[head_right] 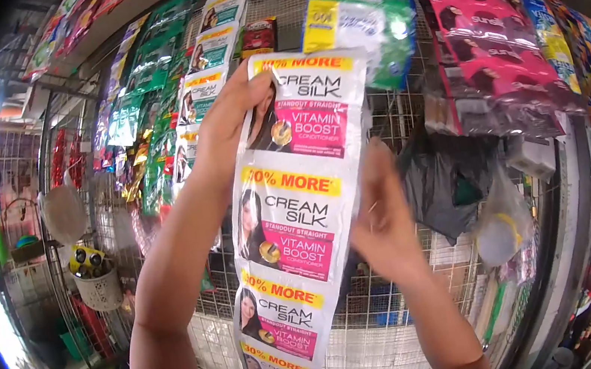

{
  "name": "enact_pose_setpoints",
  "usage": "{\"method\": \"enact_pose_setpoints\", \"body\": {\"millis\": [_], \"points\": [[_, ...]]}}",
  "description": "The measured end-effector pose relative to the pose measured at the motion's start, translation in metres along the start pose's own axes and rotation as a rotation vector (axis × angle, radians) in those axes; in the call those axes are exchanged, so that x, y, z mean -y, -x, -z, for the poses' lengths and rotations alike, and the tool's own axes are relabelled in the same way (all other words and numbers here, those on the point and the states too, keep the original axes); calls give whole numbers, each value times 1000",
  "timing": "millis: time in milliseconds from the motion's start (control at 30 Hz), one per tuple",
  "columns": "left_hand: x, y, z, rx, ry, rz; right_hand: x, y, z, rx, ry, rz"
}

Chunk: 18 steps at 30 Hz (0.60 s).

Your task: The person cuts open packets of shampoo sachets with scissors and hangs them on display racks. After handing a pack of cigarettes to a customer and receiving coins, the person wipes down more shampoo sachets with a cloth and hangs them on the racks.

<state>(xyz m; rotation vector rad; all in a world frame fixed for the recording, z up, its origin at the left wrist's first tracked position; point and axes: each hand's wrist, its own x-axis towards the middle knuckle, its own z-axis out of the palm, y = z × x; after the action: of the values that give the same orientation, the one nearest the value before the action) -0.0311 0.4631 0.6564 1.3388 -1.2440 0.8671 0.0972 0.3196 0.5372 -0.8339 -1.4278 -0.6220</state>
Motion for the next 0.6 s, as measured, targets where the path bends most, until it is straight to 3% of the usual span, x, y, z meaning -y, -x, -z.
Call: {"method": "enact_pose_setpoints", "body": {"millis": [67,133,233,300,367,400,433,500,567,600], "points": [[0,-3,-2,20,-20,-2,10,29,-4,225,-109,-353],[-6,-5,-5,20,-128,0,12,42,-5,308,-179,-504],[-10,-1,12,-29,-93,-55,14,42,-2,379,-94,-447],[-24,5,25,-61,102,-124,49,12,18,437,429,-668],[-42,12,30,-15,265,-207,77,-5,56,248,653,-198],[-38,10,51,242,308,-287,112,-17,69,70,848,-215],[-34,8,71,509,354,-344,123,-14,87,-223,1145,171],[-22,18,90,394,133,-65,171,-31,69,-537,964,711],[-19,17,61,319,114,120,182,-40,74,-439,748,817],[-14,15,51,325,97,141,181,-53,74,-401,893,1038]]}}
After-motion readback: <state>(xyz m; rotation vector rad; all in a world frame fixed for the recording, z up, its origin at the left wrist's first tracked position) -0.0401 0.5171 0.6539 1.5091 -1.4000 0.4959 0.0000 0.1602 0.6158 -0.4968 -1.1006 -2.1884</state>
